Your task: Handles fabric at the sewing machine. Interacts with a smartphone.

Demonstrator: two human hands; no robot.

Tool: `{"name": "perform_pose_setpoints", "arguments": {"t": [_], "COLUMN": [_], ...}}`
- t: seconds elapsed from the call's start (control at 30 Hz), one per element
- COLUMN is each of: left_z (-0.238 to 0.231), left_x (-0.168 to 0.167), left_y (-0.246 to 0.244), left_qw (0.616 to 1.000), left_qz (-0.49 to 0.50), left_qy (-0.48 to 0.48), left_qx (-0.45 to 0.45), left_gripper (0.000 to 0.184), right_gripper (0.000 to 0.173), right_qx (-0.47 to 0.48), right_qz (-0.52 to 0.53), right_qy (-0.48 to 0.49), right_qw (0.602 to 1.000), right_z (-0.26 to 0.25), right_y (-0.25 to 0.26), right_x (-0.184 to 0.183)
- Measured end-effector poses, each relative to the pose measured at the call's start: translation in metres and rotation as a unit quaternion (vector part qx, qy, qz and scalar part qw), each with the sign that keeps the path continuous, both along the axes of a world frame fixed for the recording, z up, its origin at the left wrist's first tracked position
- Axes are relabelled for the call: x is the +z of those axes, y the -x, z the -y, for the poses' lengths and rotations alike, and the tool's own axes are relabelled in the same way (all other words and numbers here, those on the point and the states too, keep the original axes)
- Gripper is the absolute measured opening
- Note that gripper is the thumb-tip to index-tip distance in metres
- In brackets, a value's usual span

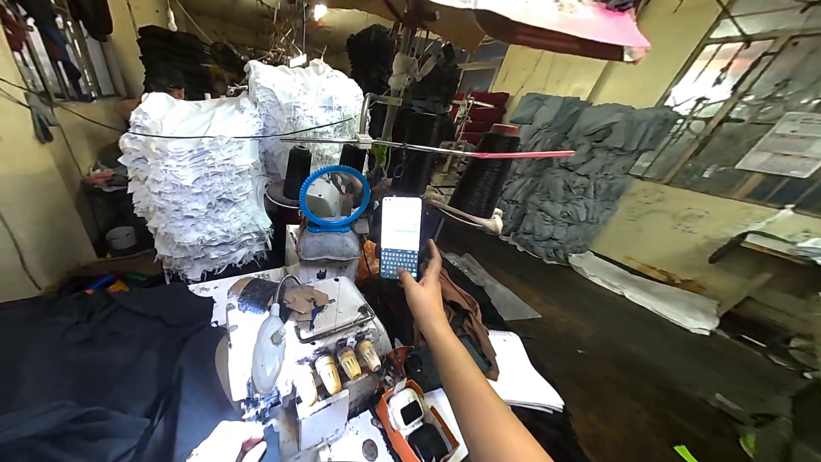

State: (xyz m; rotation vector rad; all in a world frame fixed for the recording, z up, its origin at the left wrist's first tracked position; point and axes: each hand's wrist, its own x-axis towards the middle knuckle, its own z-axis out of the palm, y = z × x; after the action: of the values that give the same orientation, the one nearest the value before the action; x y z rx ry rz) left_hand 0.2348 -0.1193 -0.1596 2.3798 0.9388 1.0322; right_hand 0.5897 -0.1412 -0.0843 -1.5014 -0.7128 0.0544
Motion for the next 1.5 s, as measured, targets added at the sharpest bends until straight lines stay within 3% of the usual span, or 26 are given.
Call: {"name": "perform_pose_setpoints", "arguments": {"t": [0.2, 0.43, 0.83, 1.2, 1.5], "left_z": [0.003, 0.002, 0.0, 0.001, 0.001], "left_x": [0.007, 0.003, -0.001, 0.002, 0.002], "left_y": [0.0, 0.0, -0.001, 0.0, 0.0], "left_qw": [1.0, 1.0, 1.0, 1.0, 1.0], "left_qz": [-0.009, -0.001, -0.001, -0.008, -0.005], "left_qy": [0.016, -0.001, -0.002, 0.012, 0.01], "left_qx": [-0.002, 0.002, 0.003, 0.003, 0.0], "left_gripper": [0.024, 0.023, 0.023, 0.025, 0.024], "right_gripper": [0.079, 0.068, 0.067, 0.1, 0.11], "right_qx": [0.061, 0.052, 0.057, -0.054, -0.115], "right_qz": [-0.007, -0.001, -0.018, 0.02, 0.034], "right_qy": [-0.033, -0.027, -0.026, 0.049, 0.098], "right_qw": [0.998, 0.998, 0.998, 0.997, 0.988], "right_z": [0.011, 0.014, 0.011, -0.007, -0.017], "right_y": [-0.012, -0.014, -0.013, 0.004, 0.007], "right_x": [-0.003, -0.001, -0.001, 0.012, 0.014]}}
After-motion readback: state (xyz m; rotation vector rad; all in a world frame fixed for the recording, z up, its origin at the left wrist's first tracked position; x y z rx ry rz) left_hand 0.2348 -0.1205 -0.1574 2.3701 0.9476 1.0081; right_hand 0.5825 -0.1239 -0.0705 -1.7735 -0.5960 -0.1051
